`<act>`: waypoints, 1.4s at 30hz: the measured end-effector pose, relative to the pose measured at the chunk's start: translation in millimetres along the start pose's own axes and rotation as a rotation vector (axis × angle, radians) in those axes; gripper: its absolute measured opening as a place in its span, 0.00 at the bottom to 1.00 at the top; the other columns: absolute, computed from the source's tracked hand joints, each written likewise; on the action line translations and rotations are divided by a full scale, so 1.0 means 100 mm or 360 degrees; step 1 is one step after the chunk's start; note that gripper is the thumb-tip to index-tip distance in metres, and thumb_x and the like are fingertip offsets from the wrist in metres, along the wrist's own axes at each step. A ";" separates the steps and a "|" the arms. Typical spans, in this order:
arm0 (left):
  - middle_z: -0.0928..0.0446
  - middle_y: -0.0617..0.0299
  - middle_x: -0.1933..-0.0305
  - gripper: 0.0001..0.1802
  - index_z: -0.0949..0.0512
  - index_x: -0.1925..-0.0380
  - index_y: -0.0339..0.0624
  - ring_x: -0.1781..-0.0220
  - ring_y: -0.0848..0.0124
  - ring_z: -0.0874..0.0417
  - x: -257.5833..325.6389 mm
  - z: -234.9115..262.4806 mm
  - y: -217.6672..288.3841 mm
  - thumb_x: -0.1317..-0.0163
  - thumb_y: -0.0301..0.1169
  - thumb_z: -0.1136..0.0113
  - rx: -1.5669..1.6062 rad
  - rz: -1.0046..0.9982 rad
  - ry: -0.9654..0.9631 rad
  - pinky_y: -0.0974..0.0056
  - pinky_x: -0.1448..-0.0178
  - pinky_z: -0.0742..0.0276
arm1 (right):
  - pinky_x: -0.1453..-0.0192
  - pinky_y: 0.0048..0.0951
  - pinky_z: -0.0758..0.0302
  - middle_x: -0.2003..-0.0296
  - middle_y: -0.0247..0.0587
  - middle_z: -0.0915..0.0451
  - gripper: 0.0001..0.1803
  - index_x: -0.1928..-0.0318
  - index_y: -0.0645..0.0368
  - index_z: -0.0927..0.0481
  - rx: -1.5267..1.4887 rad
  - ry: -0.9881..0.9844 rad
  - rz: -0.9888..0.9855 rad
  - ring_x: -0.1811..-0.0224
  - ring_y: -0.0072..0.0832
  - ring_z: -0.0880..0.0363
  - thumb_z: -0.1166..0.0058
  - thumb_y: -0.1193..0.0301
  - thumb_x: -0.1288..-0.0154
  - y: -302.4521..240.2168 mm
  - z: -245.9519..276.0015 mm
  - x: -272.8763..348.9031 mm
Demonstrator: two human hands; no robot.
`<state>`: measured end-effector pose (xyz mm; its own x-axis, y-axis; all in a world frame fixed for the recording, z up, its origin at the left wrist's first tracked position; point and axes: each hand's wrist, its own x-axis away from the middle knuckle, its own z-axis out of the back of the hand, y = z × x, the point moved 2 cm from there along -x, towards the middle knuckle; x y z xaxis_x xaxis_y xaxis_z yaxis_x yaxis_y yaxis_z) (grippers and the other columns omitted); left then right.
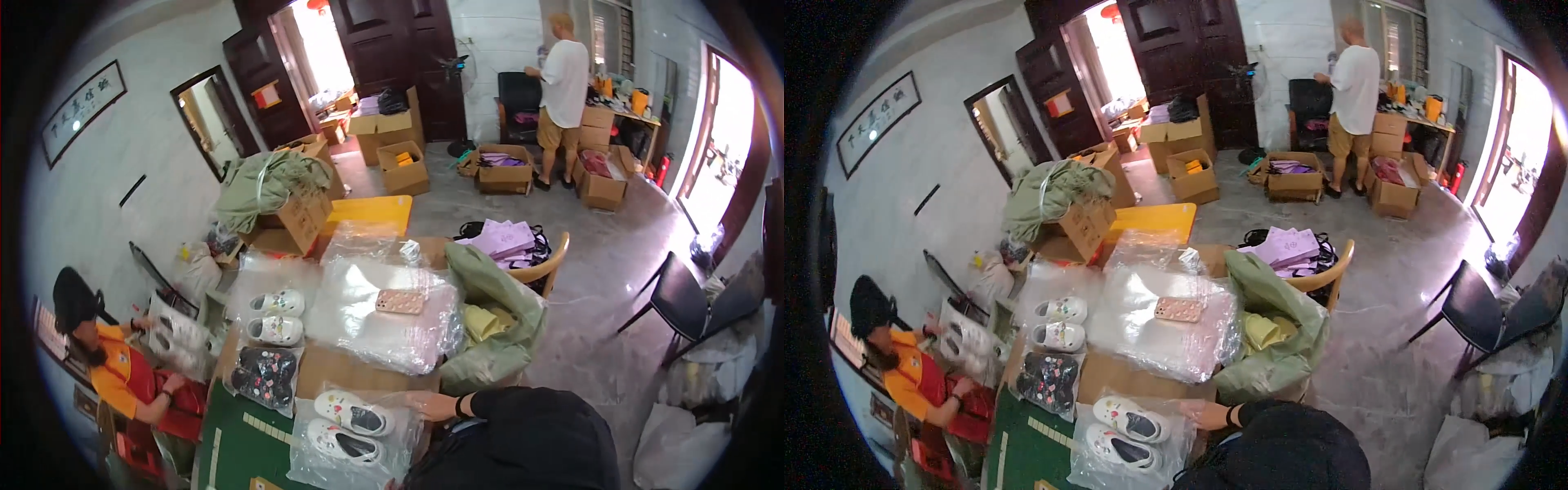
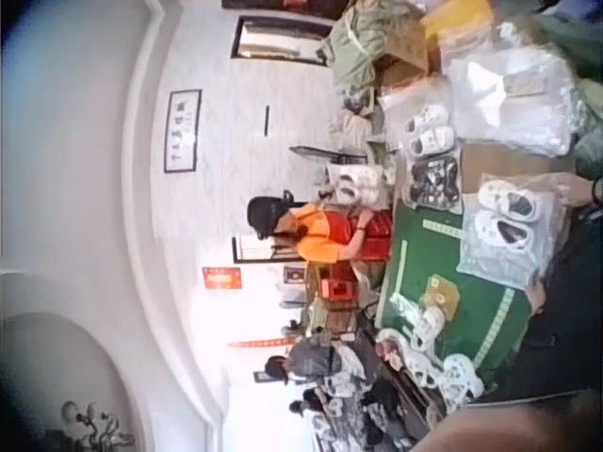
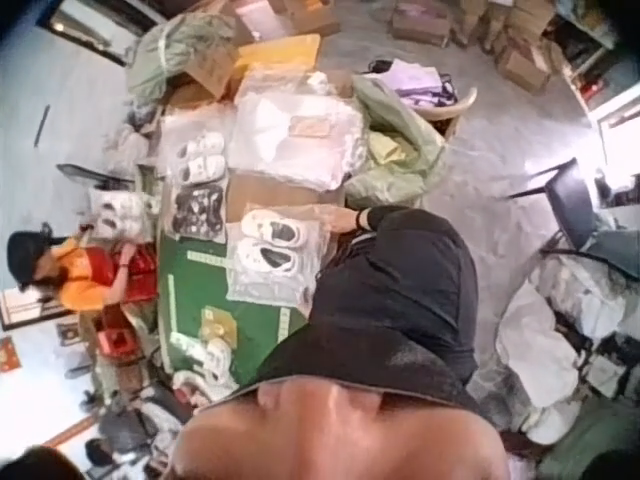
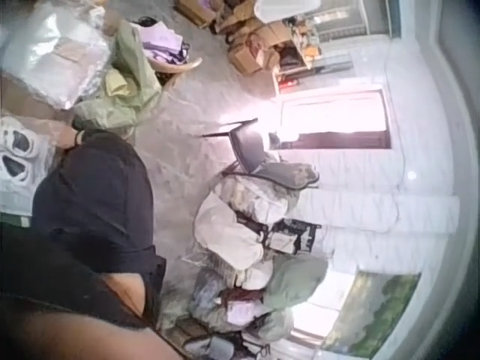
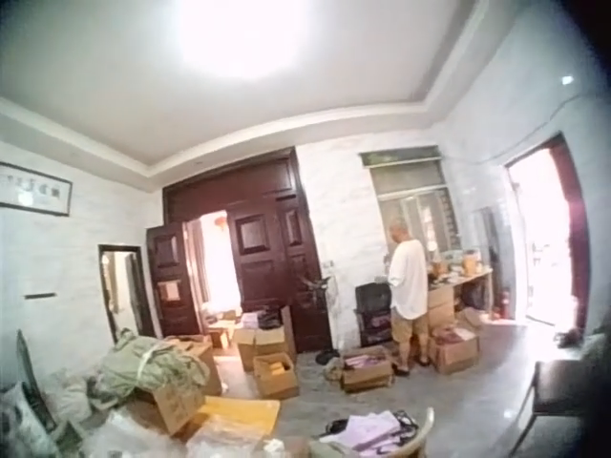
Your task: Packing various types of shoes and accessories into plastic bags.
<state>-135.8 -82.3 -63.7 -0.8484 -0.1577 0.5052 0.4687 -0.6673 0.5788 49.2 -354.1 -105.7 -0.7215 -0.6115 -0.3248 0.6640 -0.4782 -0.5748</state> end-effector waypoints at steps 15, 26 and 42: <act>0.24 0.54 0.55 0.17 0.28 0.54 0.27 0.56 0.70 0.22 -0.07 -0.07 -0.36 0.43 0.24 0.46 0.1872 0.0253 0.0029 0.68 0.50 0.27 | 0.58 0.23 0.31 0.66 0.32 0.23 0.10 0.59 0.58 0.25 -0.2314 0.0211 -0.1634 0.65 0.20 0.26 0.52 0.71 0.40 -0.10 0.36 0.02; 0.22 0.55 0.60 0.14 0.24 0.57 0.33 0.60 0.69 0.20 -0.19 -0.26 -0.44 0.40 0.22 0.56 0.1684 0.0220 -0.0056 0.70 0.57 0.26 | 0.75 0.23 0.32 0.74 0.32 0.24 0.09 0.68 0.60 0.24 -0.1101 -0.0721 -0.1610 0.75 0.22 0.28 0.52 0.68 0.39 0.26 0.09 0.60; 0.26 0.44 0.59 0.13 0.25 0.65 0.38 0.56 0.49 0.26 0.25 -1.19 -0.08 0.40 0.36 0.53 0.0161 -0.0399 -0.0356 0.53 0.55 0.31 | 0.51 0.36 0.30 0.57 0.49 0.24 0.18 0.54 0.59 0.26 -0.0305 -0.2286 0.0200 0.55 0.43 0.25 0.50 0.66 0.45 0.00 -0.22 0.58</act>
<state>-189.9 -167.4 -131.4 -0.8706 0.1731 0.4606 0.2839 -0.5878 0.7576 2.6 -375.8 -140.9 0.2291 -0.7884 0.5709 0.5881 -0.3552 -0.7266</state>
